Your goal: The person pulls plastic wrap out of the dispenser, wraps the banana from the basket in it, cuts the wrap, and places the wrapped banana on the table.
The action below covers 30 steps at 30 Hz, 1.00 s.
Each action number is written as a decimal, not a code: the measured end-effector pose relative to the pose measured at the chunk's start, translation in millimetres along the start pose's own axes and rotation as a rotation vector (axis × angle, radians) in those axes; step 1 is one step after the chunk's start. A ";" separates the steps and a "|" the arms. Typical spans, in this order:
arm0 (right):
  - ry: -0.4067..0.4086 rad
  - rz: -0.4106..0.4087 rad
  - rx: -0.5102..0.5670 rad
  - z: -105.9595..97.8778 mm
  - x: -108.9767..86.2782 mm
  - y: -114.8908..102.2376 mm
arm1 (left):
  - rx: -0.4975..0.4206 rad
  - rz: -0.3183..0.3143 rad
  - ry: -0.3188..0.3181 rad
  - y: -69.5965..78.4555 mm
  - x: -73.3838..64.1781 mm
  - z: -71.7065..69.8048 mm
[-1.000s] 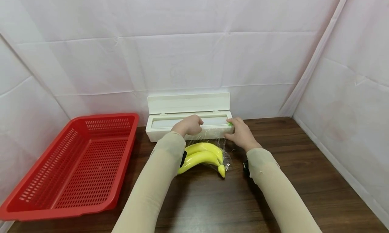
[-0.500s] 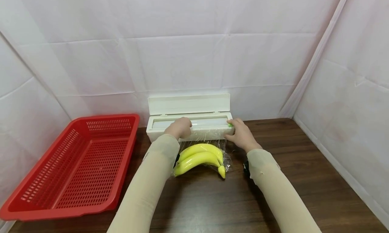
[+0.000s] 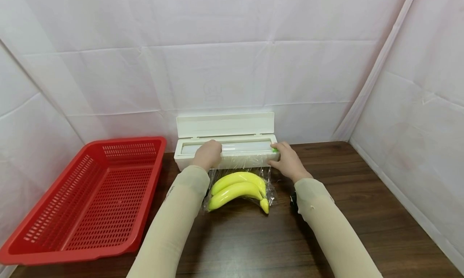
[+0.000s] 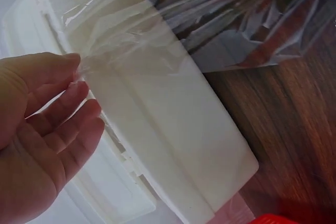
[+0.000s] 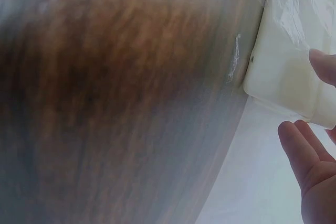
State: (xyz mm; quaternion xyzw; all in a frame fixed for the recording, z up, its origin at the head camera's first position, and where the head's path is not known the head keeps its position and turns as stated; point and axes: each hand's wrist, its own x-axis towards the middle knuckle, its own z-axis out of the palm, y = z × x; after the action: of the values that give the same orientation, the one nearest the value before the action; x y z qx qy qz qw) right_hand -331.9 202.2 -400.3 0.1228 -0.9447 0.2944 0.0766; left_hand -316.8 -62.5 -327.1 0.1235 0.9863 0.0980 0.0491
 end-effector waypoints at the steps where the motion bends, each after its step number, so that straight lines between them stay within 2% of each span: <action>1: -0.002 0.001 0.001 0.4 0.1 -0.1 | 0.002 0.001 0.008 -1.0 -0.1 0.9; 8: -0.008 -0.011 0.007 2.0 2.1 0.0 | 0.014 0.010 0.049 -7.0 -1.9 6.2; 13: -0.004 -0.017 -0.027 2.2 3.4 0.2 | 0.011 0.011 0.073 -9.0 -4.5 8.9; 21: -0.013 -0.005 -0.094 -0.9 0.4 4.6 | -0.017 0.000 0.062 -7.7 -9.1 12.1; 30: -0.028 -0.021 -0.067 -6.1 -4.5 11.8 | -0.089 -0.007 0.070 -5.5 -4.8 13.5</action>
State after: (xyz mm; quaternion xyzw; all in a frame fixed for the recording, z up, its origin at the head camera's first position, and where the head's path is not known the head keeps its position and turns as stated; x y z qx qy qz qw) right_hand -330.4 216.0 -402.7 0.1340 -0.9536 0.2601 0.0707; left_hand -311.8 -66.5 -341.1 0.1144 0.9824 0.1459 0.0206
